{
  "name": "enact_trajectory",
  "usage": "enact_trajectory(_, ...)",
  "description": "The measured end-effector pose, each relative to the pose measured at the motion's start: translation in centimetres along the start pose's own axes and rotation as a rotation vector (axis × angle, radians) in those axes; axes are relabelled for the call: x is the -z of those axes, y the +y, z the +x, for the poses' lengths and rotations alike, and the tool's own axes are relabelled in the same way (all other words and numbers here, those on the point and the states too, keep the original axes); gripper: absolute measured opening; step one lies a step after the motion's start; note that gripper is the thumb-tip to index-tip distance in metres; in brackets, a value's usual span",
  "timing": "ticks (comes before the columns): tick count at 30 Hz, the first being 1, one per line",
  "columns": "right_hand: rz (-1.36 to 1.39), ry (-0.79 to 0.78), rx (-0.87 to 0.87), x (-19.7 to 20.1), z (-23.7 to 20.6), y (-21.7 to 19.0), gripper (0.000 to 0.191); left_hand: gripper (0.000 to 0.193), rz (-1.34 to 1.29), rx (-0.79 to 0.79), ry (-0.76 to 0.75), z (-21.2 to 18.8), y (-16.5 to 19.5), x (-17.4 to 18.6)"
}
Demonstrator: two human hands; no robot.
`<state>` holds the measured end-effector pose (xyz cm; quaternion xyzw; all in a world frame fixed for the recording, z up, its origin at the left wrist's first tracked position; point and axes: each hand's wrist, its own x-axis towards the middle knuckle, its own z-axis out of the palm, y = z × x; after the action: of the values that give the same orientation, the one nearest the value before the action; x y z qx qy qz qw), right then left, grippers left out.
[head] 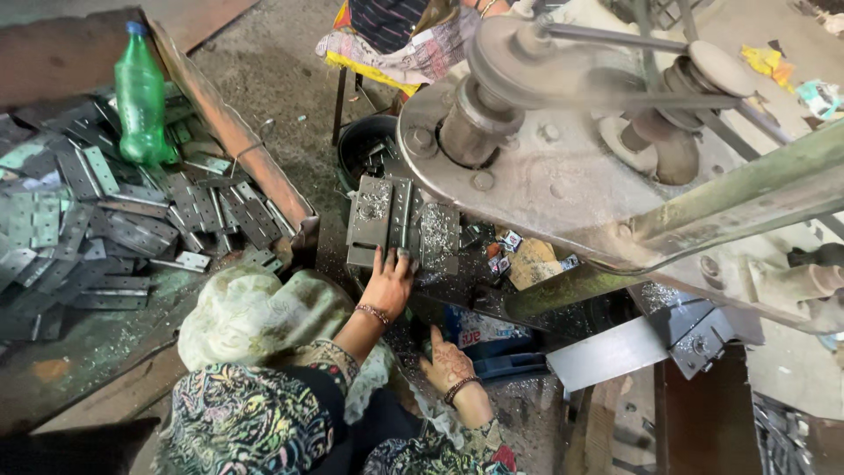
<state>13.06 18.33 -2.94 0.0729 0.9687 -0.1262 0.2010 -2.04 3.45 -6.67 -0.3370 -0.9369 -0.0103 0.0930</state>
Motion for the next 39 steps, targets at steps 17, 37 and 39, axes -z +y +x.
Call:
enact_trajectory(17, 0.053, 0.507, 0.199, -11.0, 0.6, 2.5, 0.093, 0.038, -0.153, 0.089, 0.058, 2.6, -2.0, -1.3)
enact_trajectory(37, 0.154, 0.154, -0.049, -10.4, 1.0, 2.7, 0.089, 0.047, -0.057, 0.229, 0.036, 2.8, -3.5, 1.1)
enact_trajectory(39, 0.171, 0.129, -0.026, -8.1, 0.7, 3.4, 0.092, 0.058, -0.007, 0.239, 0.067, 3.2, -3.8, 1.3)
